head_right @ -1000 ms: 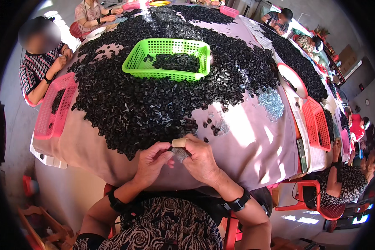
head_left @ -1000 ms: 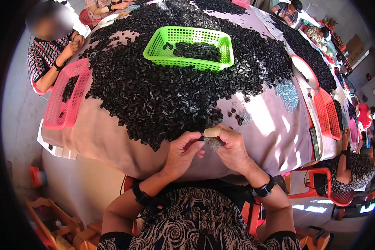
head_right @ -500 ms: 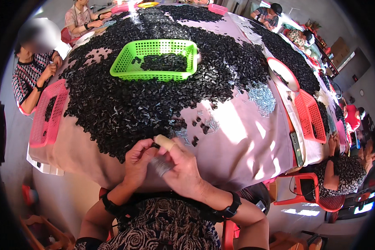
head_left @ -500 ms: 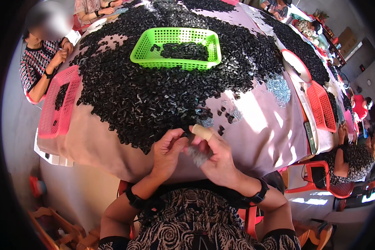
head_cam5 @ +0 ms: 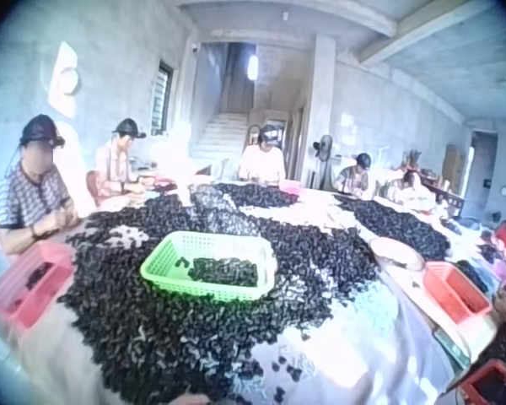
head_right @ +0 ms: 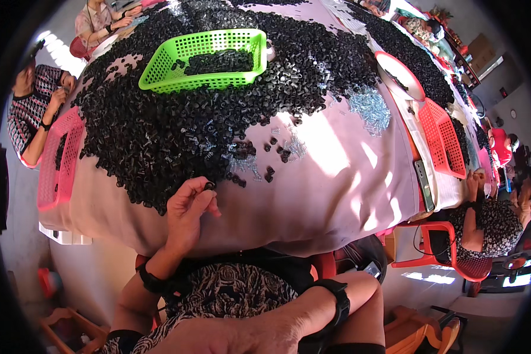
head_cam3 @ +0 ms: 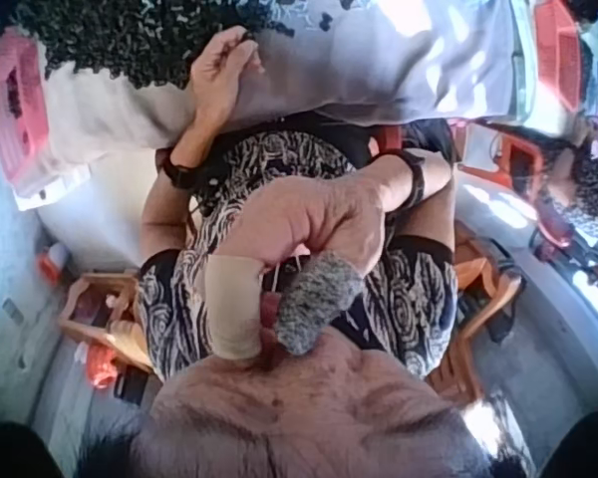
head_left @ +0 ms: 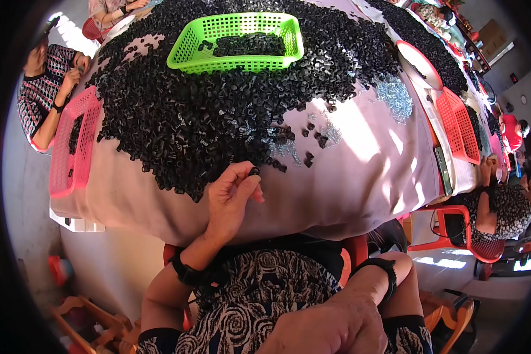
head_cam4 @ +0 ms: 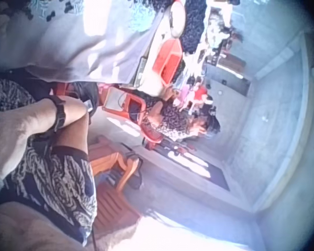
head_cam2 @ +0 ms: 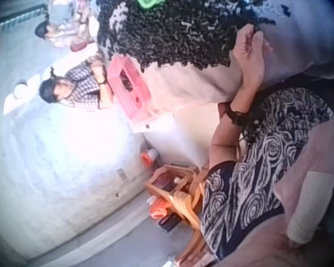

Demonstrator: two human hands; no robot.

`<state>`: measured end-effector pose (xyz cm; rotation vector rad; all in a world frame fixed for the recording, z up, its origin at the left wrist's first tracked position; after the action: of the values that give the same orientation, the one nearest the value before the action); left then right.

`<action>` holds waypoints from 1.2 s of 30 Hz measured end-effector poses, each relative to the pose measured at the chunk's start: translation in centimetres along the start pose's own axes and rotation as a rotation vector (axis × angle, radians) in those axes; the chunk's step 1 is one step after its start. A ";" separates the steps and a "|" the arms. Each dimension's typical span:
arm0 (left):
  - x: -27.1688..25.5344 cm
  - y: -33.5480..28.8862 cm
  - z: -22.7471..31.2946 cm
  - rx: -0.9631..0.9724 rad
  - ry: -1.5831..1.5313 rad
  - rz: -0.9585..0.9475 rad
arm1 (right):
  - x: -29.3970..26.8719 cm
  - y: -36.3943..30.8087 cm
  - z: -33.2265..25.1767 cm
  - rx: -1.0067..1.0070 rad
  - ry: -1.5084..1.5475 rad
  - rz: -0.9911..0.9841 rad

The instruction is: Sorting and inspecting small black plastic shoe components at a large communal table.

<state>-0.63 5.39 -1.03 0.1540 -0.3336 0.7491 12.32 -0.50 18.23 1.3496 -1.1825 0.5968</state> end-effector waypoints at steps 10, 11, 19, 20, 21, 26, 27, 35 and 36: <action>0.0 -0.1 -0.2 -0.043 -0.002 -0.005 | -0.4 -0.9 -0.3 0.118 -0.033 0.020; 0.0 -0.1 -0.1 -0.033 -0.006 -0.007 | -0.3 -1.0 -0.9 0.124 -0.031 0.017; -0.3 -0.1 -0.5 -0.013 -0.023 -0.038 | -0.8 -0.2 -0.4 0.015 -0.057 0.043; -0.2 -0.1 -0.6 -0.031 -0.025 -0.031 | -1.0 -0.3 -0.2 0.018 -0.057 0.041; -0.2 -0.1 -0.7 -0.050 -0.027 -0.024 | -1.2 -0.5 -0.1 -0.006 -0.071 0.016; -0.1 -0.1 -0.5 -0.031 -0.026 -0.043 | -1.0 -0.3 -0.8 0.028 -0.120 -0.038; 0.1 0.0 -0.4 -0.027 -0.014 -0.058 | -1.0 -0.3 -0.9 0.041 -0.127 -0.056; 0.0 -0.1 0.0 -0.049 0.005 -0.002 | -6.4 0.2 -10.3 -0.126 -1.405 0.443; -0.1 -0.1 0.1 -0.028 0.041 -0.014 | -7.0 0.6 -12.2 -0.159 -1.617 0.522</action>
<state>-0.61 5.25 -0.98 0.1144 -0.3036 0.7322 12.95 13.03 14.48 1.2696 -2.8269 -0.4562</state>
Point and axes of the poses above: each hand's wrist, its own y-axis towards the middle knuckle, its own x-axis out of the palm, z = x × y, the point moved 6 cm from there along y, towards the middle knuckle, and after that the axes turned 13 degrees about z, right-handed, at the moved point
